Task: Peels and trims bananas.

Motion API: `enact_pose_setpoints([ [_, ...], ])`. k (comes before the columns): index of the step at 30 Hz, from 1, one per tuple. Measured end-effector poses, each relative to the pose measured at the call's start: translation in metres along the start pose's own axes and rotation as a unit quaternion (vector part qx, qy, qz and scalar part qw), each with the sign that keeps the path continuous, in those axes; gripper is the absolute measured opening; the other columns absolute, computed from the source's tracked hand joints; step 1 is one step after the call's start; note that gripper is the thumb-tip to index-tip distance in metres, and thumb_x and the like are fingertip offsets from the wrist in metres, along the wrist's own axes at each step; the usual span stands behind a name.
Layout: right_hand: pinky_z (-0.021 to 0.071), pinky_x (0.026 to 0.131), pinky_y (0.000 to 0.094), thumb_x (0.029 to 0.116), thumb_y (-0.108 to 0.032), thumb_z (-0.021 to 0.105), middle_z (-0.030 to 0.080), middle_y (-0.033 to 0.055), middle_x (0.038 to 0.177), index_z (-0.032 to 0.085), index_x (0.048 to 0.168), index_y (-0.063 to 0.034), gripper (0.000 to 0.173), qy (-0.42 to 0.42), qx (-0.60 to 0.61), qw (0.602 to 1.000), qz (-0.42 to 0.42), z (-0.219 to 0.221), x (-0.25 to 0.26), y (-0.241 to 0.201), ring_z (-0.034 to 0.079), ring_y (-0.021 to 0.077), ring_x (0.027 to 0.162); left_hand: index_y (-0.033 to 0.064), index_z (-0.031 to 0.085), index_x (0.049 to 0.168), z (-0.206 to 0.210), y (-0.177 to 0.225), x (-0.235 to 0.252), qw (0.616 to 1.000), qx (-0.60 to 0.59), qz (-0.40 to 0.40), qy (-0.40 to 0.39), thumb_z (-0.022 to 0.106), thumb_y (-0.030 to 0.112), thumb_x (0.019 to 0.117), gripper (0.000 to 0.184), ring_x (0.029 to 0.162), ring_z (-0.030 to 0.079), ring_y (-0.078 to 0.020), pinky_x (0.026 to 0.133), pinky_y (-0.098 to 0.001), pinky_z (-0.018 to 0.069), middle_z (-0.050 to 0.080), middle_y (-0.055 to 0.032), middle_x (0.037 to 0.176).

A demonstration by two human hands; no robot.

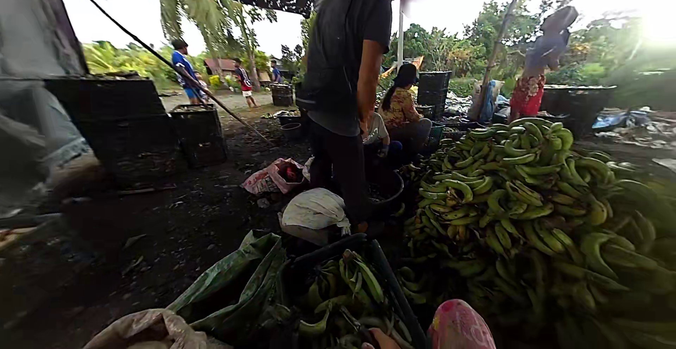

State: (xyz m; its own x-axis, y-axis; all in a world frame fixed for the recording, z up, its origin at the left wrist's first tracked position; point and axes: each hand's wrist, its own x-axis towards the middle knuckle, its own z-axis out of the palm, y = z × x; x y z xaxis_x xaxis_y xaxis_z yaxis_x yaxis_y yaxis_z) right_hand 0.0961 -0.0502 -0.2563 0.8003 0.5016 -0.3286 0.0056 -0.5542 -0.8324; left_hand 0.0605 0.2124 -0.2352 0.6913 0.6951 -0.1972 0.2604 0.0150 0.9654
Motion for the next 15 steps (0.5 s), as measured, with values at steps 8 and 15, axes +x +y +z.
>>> enact_pose_setpoints([
  [8, 0.0483, 0.105, 0.0595, 0.1088, -0.041, 0.046, 0.063, 0.0261, 0.133, 0.046, 0.15, -0.003, 0.056, 0.005, 0.023, 1.0, -0.019, 0.008, 0.006, 0.008, 0.064, 0.0397, 0.121, 0.0045, 0.058, 0.121, 0.015, 0.006, -0.026, 0.982, -0.19, 0.0, -0.012, 0.067, 0.02, 0.0954, 0.031, 0.082, 0.067, -0.0122, 0.073, -0.034, 0.0591, 0.068, -0.0049, 0.097],
  [15, 0.0468, 0.108, 0.0602, 0.1026, -0.039, 0.06, 0.063, 0.0228, 0.136, 0.051, 0.148, -0.0067, 0.056, 0.027, 0.007, 0.997, 0.075, 0.005, 0.018, 0.009, 0.062, 0.0381, 0.126, 0.0022, 0.057, 0.128, 0.026, 0.012, -0.035, 0.985, -0.167, 0.029, 0.015, 0.065, 0.029, 0.098, 0.041, 0.091, 0.066, -0.0138, 0.08, -0.0366, 0.0575, 0.067, -0.0089, 0.107],
])
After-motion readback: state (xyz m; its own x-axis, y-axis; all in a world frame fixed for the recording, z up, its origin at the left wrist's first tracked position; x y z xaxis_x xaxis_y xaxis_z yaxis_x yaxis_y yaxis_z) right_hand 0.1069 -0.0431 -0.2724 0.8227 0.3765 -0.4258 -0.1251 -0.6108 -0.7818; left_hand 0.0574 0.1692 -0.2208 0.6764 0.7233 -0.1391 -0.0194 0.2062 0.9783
